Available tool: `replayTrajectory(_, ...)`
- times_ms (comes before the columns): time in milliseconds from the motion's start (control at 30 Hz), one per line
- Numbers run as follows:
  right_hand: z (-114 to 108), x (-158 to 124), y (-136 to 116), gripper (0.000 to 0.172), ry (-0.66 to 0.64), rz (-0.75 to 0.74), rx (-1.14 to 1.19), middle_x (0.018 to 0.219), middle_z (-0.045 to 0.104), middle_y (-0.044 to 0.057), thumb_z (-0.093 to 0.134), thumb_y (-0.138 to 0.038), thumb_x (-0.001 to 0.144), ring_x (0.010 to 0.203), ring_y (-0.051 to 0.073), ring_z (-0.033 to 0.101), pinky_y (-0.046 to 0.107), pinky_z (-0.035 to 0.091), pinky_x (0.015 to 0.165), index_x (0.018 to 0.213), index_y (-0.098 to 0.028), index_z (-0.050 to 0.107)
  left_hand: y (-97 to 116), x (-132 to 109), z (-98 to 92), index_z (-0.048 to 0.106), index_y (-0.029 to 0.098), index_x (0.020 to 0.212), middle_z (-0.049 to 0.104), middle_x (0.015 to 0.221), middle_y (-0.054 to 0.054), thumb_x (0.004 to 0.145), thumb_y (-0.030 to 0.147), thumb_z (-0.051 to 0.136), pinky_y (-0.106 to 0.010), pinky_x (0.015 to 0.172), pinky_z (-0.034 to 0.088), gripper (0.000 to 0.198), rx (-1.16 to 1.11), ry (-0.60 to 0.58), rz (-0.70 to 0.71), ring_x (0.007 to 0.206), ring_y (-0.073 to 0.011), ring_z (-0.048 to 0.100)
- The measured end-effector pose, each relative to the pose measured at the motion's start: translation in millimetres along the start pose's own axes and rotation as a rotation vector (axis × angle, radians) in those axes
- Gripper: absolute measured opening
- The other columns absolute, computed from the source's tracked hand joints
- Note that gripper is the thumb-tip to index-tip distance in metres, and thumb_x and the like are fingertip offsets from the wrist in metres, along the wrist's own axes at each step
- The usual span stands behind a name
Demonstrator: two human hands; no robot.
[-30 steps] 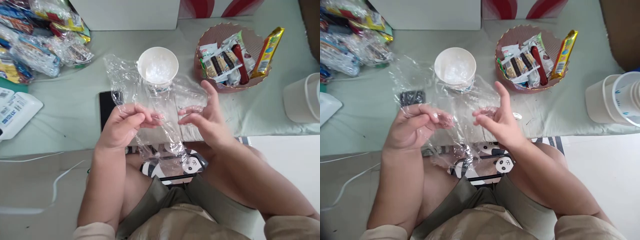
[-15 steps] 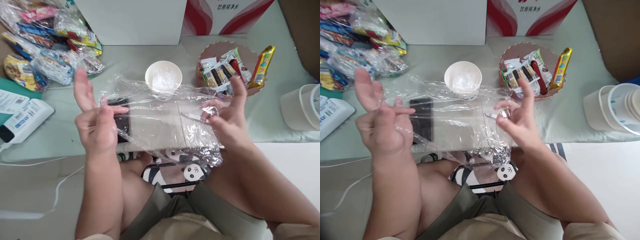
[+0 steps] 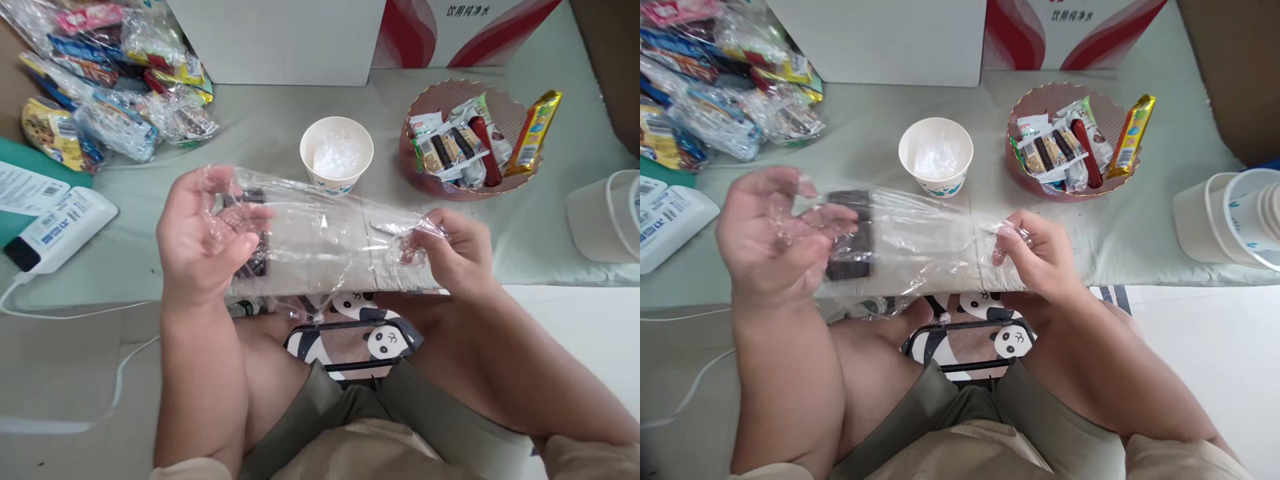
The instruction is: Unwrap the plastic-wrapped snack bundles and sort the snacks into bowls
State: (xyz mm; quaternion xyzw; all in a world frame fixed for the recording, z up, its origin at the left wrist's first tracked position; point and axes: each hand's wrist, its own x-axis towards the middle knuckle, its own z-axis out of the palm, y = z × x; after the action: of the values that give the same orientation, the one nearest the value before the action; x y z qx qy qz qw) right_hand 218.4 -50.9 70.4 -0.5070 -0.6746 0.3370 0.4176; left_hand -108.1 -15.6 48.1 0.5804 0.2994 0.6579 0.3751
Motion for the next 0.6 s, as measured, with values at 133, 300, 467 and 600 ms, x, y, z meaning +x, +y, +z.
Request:
replayTrajectory(133,0.8,2.1,5.0,0.016,0.061,0.211,0.128,0.052,0.054,-0.006,0.071,-0.039,0.095,0.042,0.010,0.050,0.024,0.038,0.044,0.095,-0.024,0.069,0.4,-3.3,-3.2,0.070,0.033,0.127,0.078,0.089,0.002,0.073,0.010,0.087,-0.017,0.040,0.046,0.061,0.036,0.046,-0.243,0.050,-0.0065,0.059)
replayTrajectory(300,-5.1,8.1,23.4,0.028,0.089,0.131,0.077,0.085,0.070,0.003,0.069,-0.042,0.092,0.078,0.020,0.071,0.034,0.059,0.069,0.114,-0.025,0.070,7.8,-0.6,-4.5,0.066,0.032,0.124,0.081,0.086,0.005,0.078,0.011,0.085,-0.017,0.047,0.049,0.055,-0.015,0.097,-0.484,0.053,-0.0062,0.061)
replayTrajectory(467,-6.7,12.1,18.2,0.044,0.046,-0.131,0.079,0.125,0.071,0.010,0.066,-0.060,0.093,0.123,0.030,0.067,0.050,0.052,0.112,0.121,-0.027,0.069,16.7,-1.5,6.1,0.062,0.038,0.129,0.080,0.092,0.005,0.080,0.018,0.086,-0.015,0.039,0.043,0.059,-0.160,-0.187,-0.625,0.046,-0.0047,0.057)
replayTrajectory(600,-5.4,25.0,4.1,0.052,-0.410,-0.026,0.157,0.135,0.071,0.012,0.079,-0.055,0.087,0.128,0.027,0.067,0.045,0.054,0.112,0.128,-0.023,0.068,17.4,-0.4,13.1,0.059,0.040,0.137,0.079,0.094,0.003,0.085,0.011,0.080,-0.015,0.035,0.045,0.063,-0.231,-0.488,-0.607,0.039,-0.0042,0.055)
